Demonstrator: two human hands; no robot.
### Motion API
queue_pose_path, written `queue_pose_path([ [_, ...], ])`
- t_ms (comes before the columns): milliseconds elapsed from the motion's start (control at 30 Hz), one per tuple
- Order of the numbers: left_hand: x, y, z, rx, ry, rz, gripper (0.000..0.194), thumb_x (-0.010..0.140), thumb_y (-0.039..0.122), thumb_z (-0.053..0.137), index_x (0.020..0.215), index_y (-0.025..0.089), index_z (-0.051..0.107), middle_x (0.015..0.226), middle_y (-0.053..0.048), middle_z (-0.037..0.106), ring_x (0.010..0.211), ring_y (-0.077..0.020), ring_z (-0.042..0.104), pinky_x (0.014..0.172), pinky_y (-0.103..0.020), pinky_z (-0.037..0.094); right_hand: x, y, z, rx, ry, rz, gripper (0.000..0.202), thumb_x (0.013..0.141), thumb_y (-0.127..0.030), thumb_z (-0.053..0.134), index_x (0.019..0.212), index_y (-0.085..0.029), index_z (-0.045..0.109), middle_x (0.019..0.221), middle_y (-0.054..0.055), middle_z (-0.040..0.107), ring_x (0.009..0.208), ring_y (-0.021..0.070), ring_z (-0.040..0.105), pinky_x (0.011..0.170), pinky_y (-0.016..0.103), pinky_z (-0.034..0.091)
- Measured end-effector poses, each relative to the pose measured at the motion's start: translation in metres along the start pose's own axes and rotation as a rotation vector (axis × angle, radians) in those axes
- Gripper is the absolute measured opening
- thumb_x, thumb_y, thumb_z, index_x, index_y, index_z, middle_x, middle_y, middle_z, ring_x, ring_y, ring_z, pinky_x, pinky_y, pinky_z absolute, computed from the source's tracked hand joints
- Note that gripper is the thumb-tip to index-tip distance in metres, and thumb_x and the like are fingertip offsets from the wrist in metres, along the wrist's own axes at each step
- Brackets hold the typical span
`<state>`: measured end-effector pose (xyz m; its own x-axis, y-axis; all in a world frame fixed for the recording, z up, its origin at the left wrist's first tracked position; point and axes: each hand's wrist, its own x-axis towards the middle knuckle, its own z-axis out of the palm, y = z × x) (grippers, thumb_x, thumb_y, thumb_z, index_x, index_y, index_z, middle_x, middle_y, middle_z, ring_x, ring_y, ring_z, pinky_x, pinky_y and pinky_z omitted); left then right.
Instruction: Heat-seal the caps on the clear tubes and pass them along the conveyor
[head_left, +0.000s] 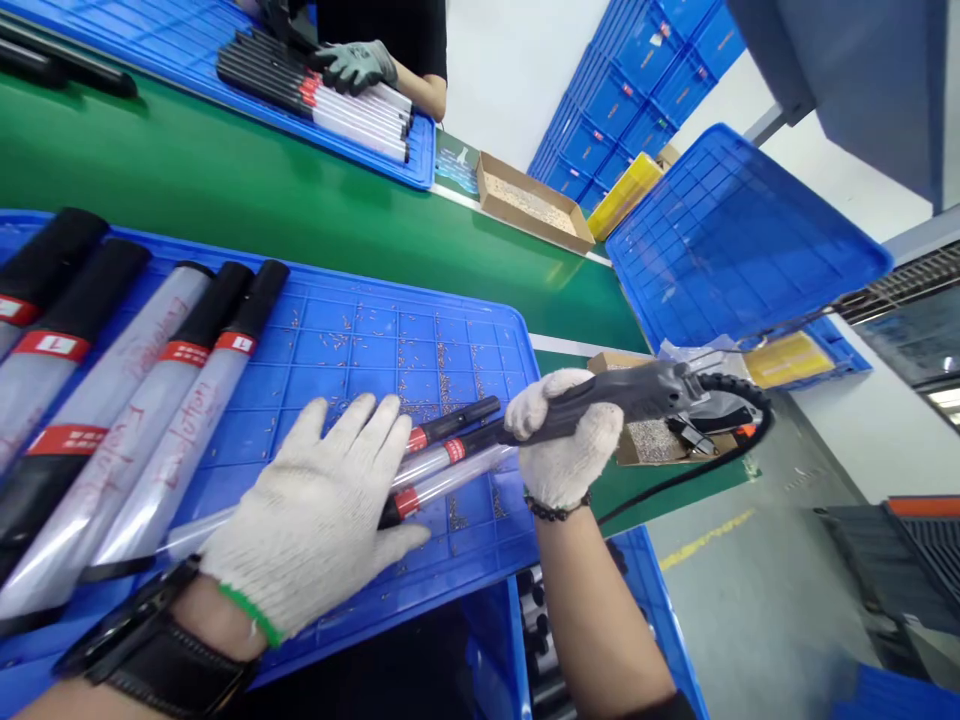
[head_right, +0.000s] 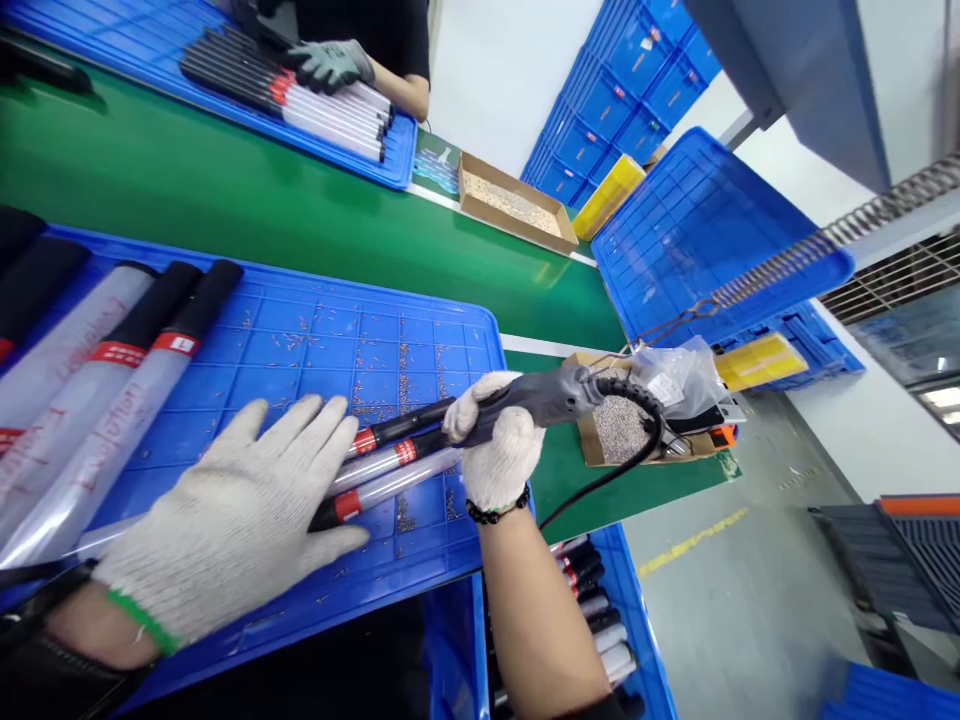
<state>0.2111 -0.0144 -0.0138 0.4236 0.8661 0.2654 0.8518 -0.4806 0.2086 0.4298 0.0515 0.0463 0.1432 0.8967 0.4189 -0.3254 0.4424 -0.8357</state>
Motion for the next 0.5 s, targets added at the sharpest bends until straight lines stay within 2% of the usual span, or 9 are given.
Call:
queue_pose_path([
  [133, -0.004, 0.004, 0.004, -0.023, -0.004, -0.020, 0.093, 0.082, 0.048, 0.087, 0.161, 0.008, 0.058, 0.166, -0.033, 0.061, 0.158, -0.0553, 0.055, 0.132, -0.080, 0.038, 0.007, 0.014, 0.012, 0.051, 0.002, 0.020, 0.048, 0.090, -0.072, 0.083, 0.088, -0.027, 0.065, 0.058, -0.007, 0.056, 0.046, 0.0142, 0.050, 0.049, 0.028, 0.046],
  [267, -0.005, 0.005, 0.005, -0.032, -0.019, -0.029, 0.095, 0.081, 0.049, 0.087, 0.161, 0.007, 0.058, 0.165, -0.033, 0.063, 0.157, -0.0550, 0.056, 0.132, -0.080, 0.037, 0.012, 0.029, 0.020, 0.029, -0.016, 0.078, 0.059, 0.084, -0.081, 0.084, 0.089, -0.027, 0.062, 0.057, -0.009, 0.053, 0.045, 0.0133, 0.048, 0.048, 0.028, 0.045],
  [500, 0.000, 0.004, 0.000, -0.069, -0.049, -0.052, 0.094, 0.080, 0.050, 0.089, 0.159, 0.010, 0.060, 0.161, -0.030, 0.067, 0.154, -0.0529, 0.058, 0.133, -0.077, 0.038, 0.013, 0.039, 0.019, 0.068, -0.034, 0.047, 0.050, 0.088, -0.072, 0.086, 0.086, -0.027, 0.064, 0.057, -0.008, 0.056, 0.045, 0.0131, 0.049, 0.048, 0.027, 0.045],
])
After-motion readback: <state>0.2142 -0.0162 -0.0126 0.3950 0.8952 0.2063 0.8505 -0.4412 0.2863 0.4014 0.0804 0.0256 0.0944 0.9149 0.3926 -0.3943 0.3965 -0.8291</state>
